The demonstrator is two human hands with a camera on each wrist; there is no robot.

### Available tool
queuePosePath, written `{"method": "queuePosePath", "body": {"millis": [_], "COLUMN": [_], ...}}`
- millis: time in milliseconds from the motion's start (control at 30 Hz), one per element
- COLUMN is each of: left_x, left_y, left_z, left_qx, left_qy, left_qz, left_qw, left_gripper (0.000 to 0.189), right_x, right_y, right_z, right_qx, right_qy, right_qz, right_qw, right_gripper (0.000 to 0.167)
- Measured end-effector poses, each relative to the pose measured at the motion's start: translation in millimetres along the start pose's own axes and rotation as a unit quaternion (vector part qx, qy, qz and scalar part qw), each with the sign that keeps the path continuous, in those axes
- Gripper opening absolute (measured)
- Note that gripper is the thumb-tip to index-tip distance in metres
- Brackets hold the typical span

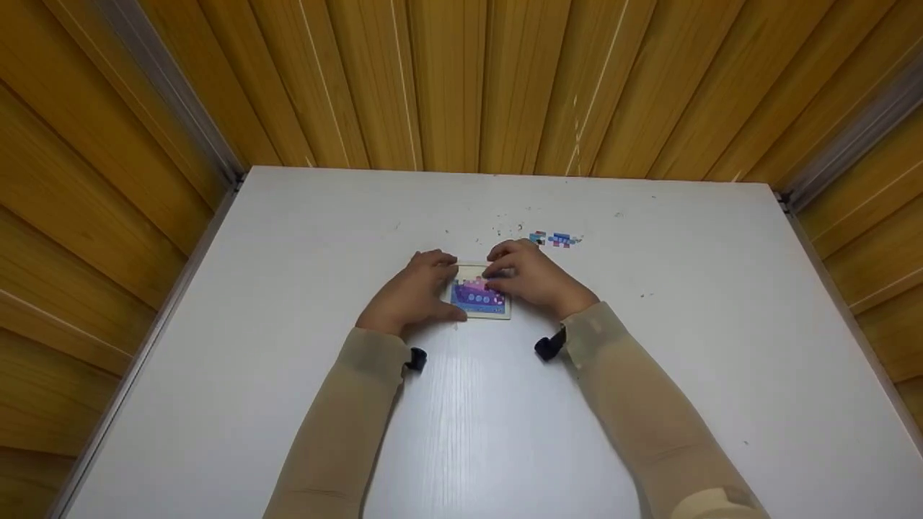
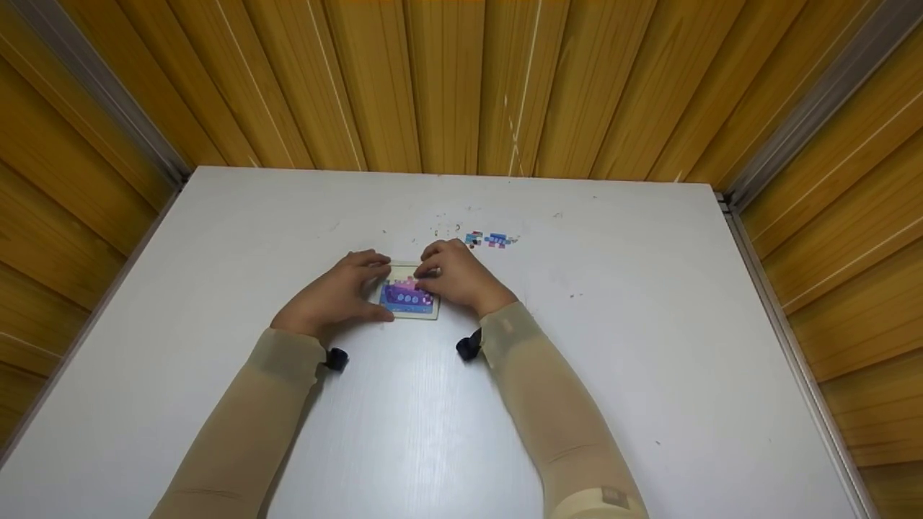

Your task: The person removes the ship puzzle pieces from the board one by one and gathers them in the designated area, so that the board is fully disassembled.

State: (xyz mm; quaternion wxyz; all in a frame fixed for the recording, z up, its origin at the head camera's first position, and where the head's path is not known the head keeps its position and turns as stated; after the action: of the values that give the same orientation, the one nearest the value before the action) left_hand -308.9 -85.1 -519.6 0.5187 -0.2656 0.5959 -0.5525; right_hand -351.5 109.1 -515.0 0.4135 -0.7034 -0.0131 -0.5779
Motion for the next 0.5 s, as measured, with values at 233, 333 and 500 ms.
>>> {"method": "queuePosePath", "body": {"millis": [233, 333, 500], "left_x": [-0.8, -1.0, -0.4], "left_y": [-0.7, -0.6, 0.1], "left_z": [-0.2, 0.1, 0.2], "left_qx": [0.003, 0.003, 0.003], "left_qy": [-0.001, 0.001, -0.001], "left_qz": [-0.006, -0.008, -0.004], "left_qw": [1.0, 1.0, 1.0], "left_gripper": [0.097, 0.098, 0.098], "right_x": [2.1, 2.9, 4.1], "right_y": [-0.2, -0.5, -0.1], "right_z": [-0.6, -1.2, -1.9], "right_qx": [-0.001, -0.003, -0.005], "right_qy": [-0.01, -0.013, -0.017], "right_qz": [-0.01, -0.015, -0.023], "right_qw": [0.9999, 0.9998, 0.9996], "right_gripper": [0.019, 0.017, 0.014]}}
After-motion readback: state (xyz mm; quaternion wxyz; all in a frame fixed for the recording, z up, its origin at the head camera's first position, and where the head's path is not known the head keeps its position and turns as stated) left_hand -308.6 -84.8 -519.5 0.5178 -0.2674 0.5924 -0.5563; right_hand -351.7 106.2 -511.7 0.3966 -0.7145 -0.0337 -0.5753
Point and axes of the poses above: each hand's wrist, its own z-axis away from the middle knuckle, its own y-axis out of the palm, x = y × z, the point moved 8 cm from there along -z, towards the middle knuckle, and after that the axes turned 15 degrees about -z, right-handed, at the moved point
